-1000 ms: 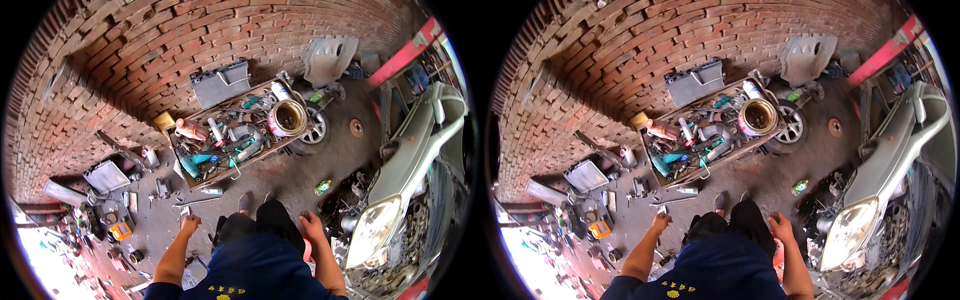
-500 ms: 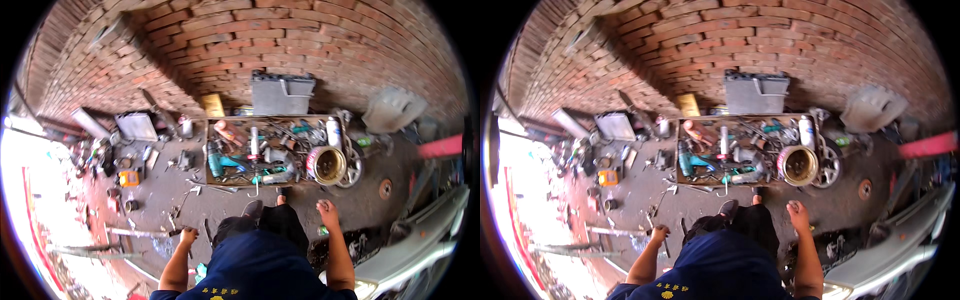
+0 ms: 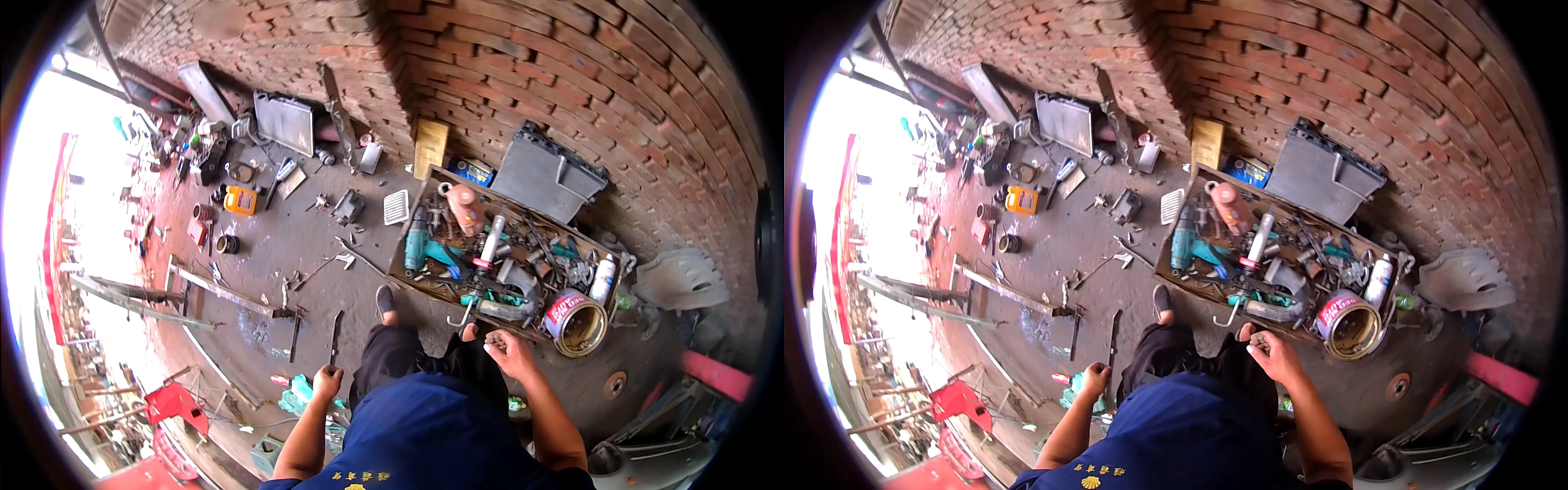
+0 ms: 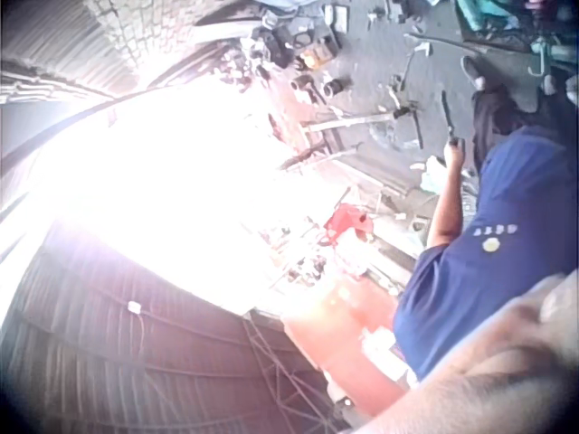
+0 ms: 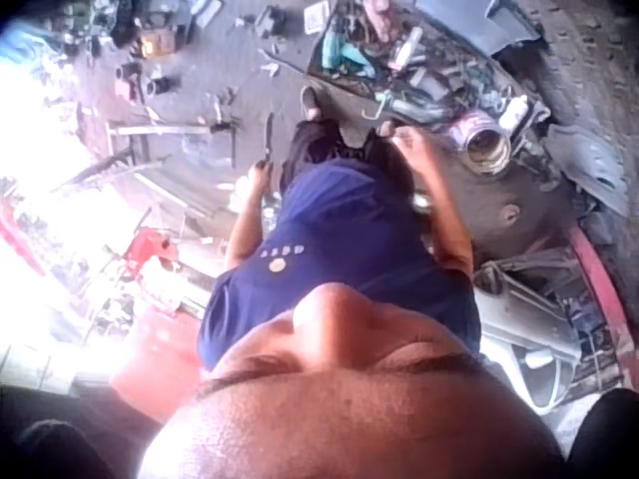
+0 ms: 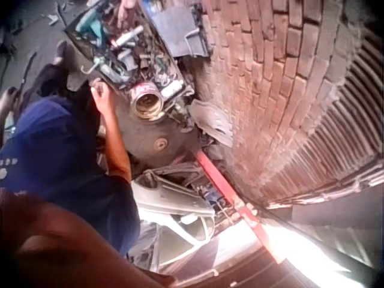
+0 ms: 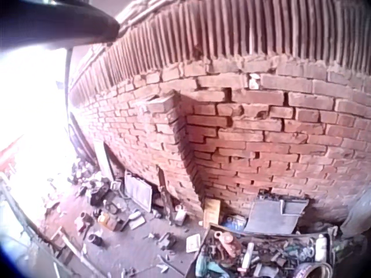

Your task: The person removes a bolt from a car engine bay, wipes it with a cloth, and handles various hoses and metal components.

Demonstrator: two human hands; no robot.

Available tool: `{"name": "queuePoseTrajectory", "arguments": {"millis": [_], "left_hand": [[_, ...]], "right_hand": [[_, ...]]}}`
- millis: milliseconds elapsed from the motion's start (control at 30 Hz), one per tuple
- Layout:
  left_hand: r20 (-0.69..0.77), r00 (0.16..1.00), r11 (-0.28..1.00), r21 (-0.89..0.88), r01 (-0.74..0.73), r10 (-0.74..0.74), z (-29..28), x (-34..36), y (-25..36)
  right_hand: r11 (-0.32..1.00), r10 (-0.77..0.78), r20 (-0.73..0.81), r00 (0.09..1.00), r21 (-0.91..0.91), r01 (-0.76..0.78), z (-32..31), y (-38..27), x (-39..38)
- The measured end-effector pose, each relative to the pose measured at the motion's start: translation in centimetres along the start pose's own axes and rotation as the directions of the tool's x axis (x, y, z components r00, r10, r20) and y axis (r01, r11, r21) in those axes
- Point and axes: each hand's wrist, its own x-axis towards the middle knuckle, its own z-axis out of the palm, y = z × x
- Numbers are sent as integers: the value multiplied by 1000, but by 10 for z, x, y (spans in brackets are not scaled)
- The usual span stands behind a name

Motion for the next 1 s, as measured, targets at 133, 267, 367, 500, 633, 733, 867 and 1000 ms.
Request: {"name": "queuePoseTrajectory", "arguments": {"millis": [133,267,367,500,633,733,867,1000], "left_hand": [[97,983,984,-66,164,-157,3,52,-79],[155,980,991,-41,131,-123,-5,131,-131],[118,991,979,-181,91,-70,-51,190,-133],[51,993,791,-601,114,-105,-144,241,-101],[90,980,757,-624,196,-180,-196,272,-97],[125,968,783,-570,250,-219,-192,280,-129],[259,929,796,-485,362,-264,-170,273,-162],[282,928,844,-408,347,-245,-169,258,-156]], "right_hand": [[992,-14,-33,999,-125,9,32,-55,31],[983,63,-164,984,-161,-90,83,-90,68],[992,124,-243,962,33,-119,134,-81,98],[900,136,-165,977,-391,-192,179,-168,135],[899,7,-229,973,-424,-106,202,-188,168],[893,-3,-230,973,-439,-101,209,-197,192],[890,-14,-256,967,-444,-105,213,-201,214],[923,-35,-237,971,-381,-60,223,-211,244]]}}
